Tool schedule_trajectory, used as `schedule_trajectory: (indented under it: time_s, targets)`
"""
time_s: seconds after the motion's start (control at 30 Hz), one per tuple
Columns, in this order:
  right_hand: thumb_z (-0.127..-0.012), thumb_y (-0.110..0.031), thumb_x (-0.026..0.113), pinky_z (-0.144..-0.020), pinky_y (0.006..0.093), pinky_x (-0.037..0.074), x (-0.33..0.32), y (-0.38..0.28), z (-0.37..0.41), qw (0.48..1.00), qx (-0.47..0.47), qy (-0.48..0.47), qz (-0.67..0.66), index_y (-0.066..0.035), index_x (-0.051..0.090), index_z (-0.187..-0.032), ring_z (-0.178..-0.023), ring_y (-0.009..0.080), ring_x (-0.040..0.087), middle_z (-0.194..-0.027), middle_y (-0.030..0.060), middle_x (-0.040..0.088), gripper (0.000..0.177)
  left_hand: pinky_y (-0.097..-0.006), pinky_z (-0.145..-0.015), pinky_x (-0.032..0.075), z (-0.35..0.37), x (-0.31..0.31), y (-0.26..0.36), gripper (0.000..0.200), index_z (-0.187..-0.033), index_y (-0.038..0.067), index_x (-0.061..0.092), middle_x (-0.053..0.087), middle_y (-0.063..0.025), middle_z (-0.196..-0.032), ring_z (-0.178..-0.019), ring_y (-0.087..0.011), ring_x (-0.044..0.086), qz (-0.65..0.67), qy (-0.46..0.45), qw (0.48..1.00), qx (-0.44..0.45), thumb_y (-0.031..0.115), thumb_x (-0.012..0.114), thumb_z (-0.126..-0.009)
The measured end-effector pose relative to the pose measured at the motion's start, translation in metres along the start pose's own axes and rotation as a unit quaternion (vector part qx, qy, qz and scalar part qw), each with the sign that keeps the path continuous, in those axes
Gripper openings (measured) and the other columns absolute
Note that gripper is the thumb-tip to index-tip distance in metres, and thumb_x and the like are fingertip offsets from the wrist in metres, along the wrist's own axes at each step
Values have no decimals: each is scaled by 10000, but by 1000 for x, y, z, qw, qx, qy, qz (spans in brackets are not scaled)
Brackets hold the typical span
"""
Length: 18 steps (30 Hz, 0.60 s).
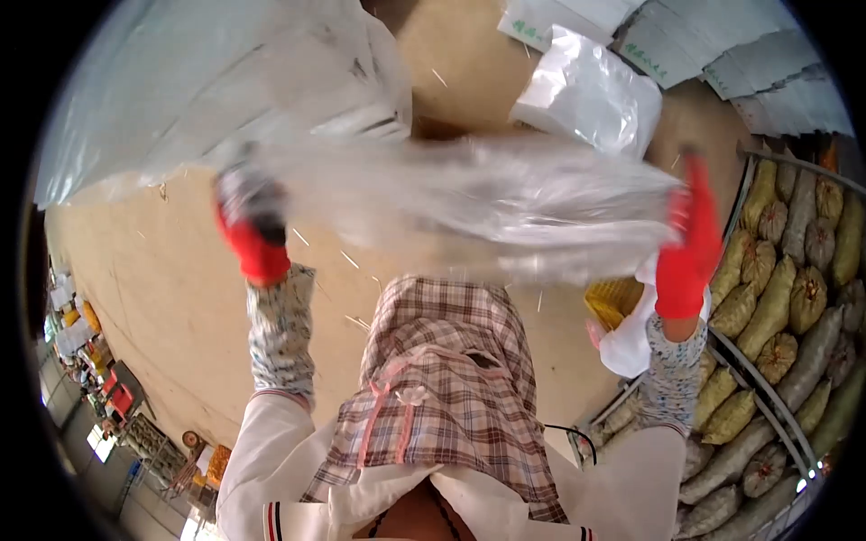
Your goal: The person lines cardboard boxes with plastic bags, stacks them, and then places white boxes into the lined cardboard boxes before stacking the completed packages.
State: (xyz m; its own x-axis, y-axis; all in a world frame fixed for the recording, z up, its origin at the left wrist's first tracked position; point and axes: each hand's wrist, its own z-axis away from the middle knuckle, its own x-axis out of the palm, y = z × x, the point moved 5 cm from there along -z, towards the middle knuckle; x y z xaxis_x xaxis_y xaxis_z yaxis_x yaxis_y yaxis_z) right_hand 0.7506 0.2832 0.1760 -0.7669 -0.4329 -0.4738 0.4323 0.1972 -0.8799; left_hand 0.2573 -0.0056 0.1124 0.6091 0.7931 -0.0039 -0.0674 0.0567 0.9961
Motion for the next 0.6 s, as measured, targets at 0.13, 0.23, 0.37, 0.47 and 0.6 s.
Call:
schedule_trajectory:
  time_s: [0.13, 0.23, 0.37, 0.47, 0.6]
  targets:
    - [-760, -117, 543, -791, 358, 472, 39, 51, 13, 918, -72, -86, 380, -76, 591, -1116, -869, 278, 586, -949, 95, 626, 362, -329, -820, 459, 48, -25, -117, 306, -1167, 15, 517, 587, -106, -1027, -920, -216, 569, 168, 119, 966, -158, 190, 397, -947]
    - [-771, -88, 516, -797, 375, 471, 48, 136, 38, 824, 82, -255, 499, -160, 584, -1155, -883, 312, 581, -1024, 108, 618, 397, -381, -741, 475, 106, 41, -110, 502, -1215, 50, 511, 592, -172, -1005, -886, -330, 581, -433, -194, 876, 89, -94, 445, -739]
    - [-880, -146, 435, -909, 360, 415, 178, 64, -13, 945, 28, -228, 233, -143, 462, -1297, -1100, 283, 523, -1175, 183, 551, 418, -344, -901, 446, 184, 140, -129, 599, -1303, 37, 442, 547, -180, -1210, -1070, -307, 562, -199, -437, 865, -147, -62, 475, -713]
    - [-868, -155, 443, -849, 405, 451, 279, 190, -20, 868, 182, -388, 249, -98, 453, -1290, -1019, 323, 567, -1150, 169, 575, 427, -391, -946, 410, 193, 180, -131, 624, -1339, 44, 394, 555, -190, -1189, -1089, -300, 553, -144, -510, 837, -136, -41, 469, -726]
    - [-897, -186, 412, -997, 366, 368, 275, 255, -17, 803, 166, -533, 207, -80, 467, -1283, -1163, 265, 493, -1259, 139, 521, 404, -354, -885, 455, 122, 88, -163, 412, -1180, 13, 535, 609, -188, -1062, -1013, -297, 582, -305, -267, 888, -218, -39, 447, -782]
